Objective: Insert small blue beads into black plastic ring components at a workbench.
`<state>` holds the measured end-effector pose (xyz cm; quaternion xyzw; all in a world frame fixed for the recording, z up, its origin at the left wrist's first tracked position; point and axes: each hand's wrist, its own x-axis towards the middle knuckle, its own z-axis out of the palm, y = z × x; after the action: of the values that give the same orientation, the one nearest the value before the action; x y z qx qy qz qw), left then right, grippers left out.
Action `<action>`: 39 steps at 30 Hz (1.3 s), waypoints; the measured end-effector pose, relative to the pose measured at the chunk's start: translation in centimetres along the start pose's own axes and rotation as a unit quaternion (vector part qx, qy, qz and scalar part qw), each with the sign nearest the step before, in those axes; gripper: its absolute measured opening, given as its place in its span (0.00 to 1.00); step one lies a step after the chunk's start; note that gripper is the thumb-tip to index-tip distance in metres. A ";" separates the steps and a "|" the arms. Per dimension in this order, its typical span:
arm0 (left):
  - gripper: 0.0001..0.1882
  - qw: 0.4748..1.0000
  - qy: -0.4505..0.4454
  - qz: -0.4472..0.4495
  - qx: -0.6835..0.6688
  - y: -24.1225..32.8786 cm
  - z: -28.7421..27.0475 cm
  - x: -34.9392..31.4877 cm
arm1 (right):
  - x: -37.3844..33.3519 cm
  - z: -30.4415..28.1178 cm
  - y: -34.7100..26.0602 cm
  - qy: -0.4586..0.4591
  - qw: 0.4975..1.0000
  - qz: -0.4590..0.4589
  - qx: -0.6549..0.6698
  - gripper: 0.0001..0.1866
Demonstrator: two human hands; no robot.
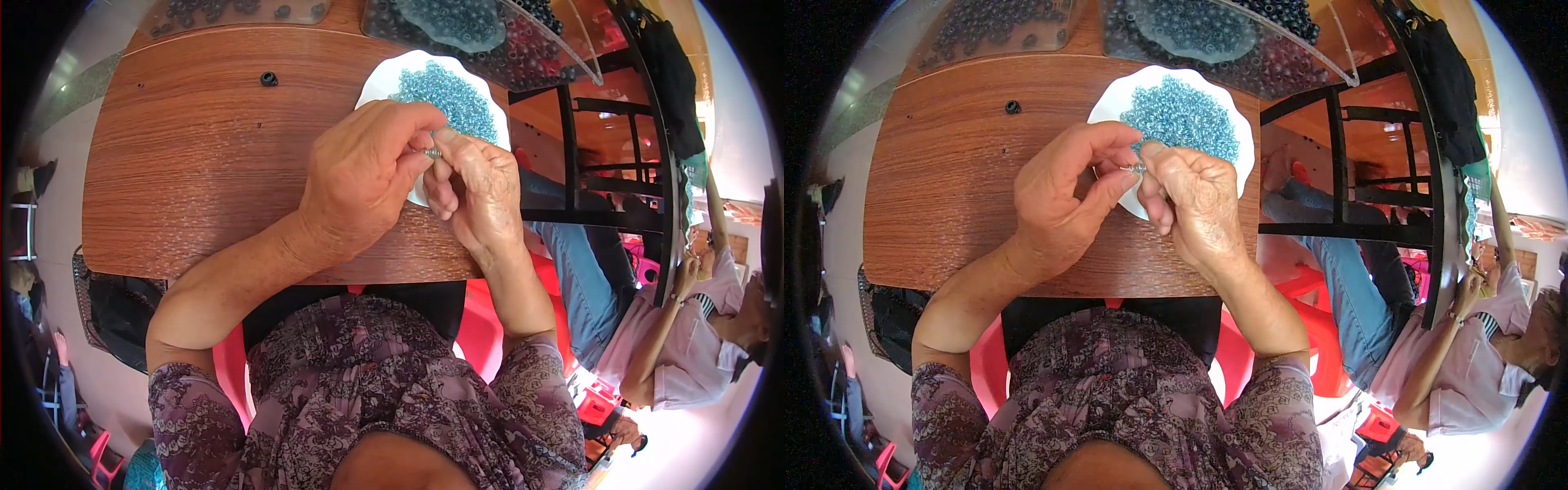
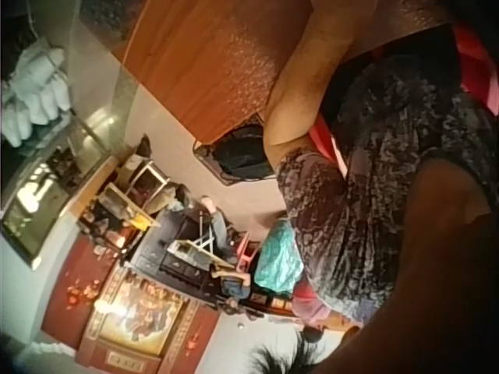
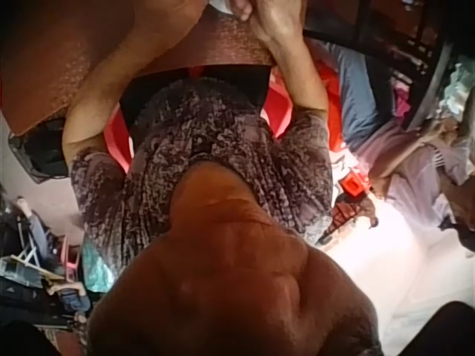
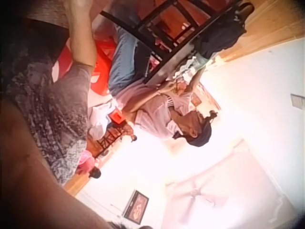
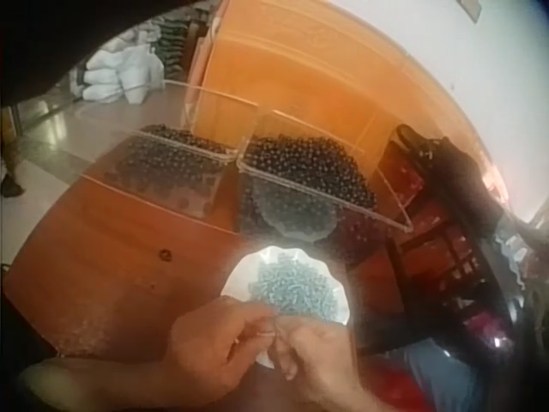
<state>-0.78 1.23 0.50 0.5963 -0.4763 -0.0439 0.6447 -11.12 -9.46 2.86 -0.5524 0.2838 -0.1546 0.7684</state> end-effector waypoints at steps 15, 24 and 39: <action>0.16 0.993 -0.019 -0.092 -0.071 -0.3 -0.5 -0.4 | -0.8 0.2 0.1 0.011 0.981 -0.129 -0.143 0.09; 0.16 0.991 -0.032 -0.099 -0.086 -0.2 -0.4 -0.4 | -0.7 0.0 0.0 0.004 0.987 -0.088 -0.131 0.15; 0.08 0.997 -0.040 -0.047 -0.039 -0.4 -0.5 -0.1 | -0.6 -0.2 1.1 0.002 0.975 -0.157 -0.158 0.09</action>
<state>-0.31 1.56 0.24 0.5902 -0.4710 -0.1167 0.6452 -11.80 -8.88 1.94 -0.7040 0.2159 -0.2273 0.6373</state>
